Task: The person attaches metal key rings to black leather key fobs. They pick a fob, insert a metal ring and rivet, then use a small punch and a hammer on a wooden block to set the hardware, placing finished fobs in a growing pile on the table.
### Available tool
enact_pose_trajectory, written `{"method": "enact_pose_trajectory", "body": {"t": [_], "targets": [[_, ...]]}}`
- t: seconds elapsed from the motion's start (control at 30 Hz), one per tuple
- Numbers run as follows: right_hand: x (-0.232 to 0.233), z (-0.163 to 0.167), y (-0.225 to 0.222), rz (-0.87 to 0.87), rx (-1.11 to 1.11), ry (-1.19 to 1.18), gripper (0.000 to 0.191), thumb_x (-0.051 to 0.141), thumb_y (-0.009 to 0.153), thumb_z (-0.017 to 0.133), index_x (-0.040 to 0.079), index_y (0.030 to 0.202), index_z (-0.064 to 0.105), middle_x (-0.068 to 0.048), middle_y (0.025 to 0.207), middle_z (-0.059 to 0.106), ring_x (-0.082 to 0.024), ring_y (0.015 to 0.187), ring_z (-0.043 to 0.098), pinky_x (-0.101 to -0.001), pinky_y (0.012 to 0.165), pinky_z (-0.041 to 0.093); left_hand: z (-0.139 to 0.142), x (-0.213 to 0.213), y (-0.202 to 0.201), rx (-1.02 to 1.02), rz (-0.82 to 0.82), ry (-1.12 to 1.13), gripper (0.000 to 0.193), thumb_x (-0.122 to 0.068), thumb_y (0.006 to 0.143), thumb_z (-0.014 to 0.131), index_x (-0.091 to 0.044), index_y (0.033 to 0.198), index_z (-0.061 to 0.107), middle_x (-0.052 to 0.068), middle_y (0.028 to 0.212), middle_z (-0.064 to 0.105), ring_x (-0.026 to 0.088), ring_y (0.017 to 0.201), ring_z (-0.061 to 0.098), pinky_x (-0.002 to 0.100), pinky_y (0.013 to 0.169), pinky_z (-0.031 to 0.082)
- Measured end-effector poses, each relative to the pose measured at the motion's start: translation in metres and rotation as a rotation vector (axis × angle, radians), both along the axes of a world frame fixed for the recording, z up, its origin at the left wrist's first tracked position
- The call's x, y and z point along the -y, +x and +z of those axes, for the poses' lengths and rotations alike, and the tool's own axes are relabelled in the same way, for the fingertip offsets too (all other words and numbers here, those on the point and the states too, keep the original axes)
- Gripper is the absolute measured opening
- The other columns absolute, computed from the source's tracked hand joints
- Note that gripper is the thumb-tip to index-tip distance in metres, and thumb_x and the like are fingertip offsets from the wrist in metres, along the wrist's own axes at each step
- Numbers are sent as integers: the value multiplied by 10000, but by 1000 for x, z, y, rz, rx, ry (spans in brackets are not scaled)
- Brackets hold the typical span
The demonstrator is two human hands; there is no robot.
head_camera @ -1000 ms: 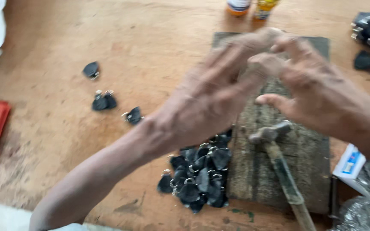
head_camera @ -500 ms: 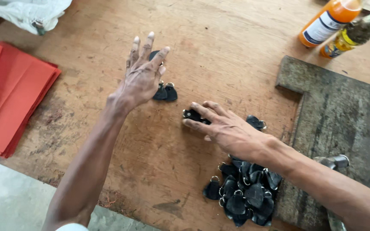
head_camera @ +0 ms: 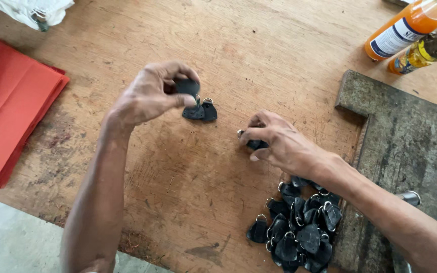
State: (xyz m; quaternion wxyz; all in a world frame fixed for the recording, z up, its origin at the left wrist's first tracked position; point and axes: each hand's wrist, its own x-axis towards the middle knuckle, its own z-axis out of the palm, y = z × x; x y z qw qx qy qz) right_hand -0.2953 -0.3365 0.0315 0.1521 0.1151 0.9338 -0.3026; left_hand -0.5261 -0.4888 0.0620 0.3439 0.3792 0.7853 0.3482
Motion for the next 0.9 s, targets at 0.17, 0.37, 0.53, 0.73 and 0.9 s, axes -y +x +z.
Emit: {"method": "enact_pose_trajectory", "body": {"t": [0.17,0.37,0.53,0.73,0.9], "targets": [[-1,-11,-2,-10,-183,-58,171,187,911,750,143,1074,774,-94,1200,630,-258,1156,594,-401,984,513,-17,-7,36,-266,-151,-228,443,-119,766,836,-177,1182,694,32,1197,594,207,1146,516,358,1074,467],[-3,-18,0,-126,-207,-129,370,87,846,749,157,1206,700,-71,1178,646,-231,1110,644,-366,963,563,-35,-15,43,-352,-143,-194,510,-15,748,815,-135,1214,645,40,1255,585,272,1210,484,387,1111,410],[-5,-10,-3,-179,-281,-243,757,99,757,866,131,1424,510,-132,1270,581,-251,1156,602,-404,979,548,-32,-29,37,-396,-226,-318,557,-86,725,882,-138,1208,610,80,1279,584,288,1276,496,419,1116,418],[2,-1,-18,-338,-159,-536,816,111,734,796,177,1474,458,-88,1440,553,-186,1025,703,-340,902,595,-27,-29,41,-394,-193,-351,520,-95,726,873,-142,1169,603,55,1251,607,273,1250,519,416,1076,441],[5,0,-26,-276,-210,-485,791,129,751,832,138,1455,472,-108,1389,602,-203,1085,674,-361,954,597,-34,-21,41,-380,-100,-343,455,-87,766,830,-179,1165,633,24,1174,663,244,1191,541,408,1096,423]]}}
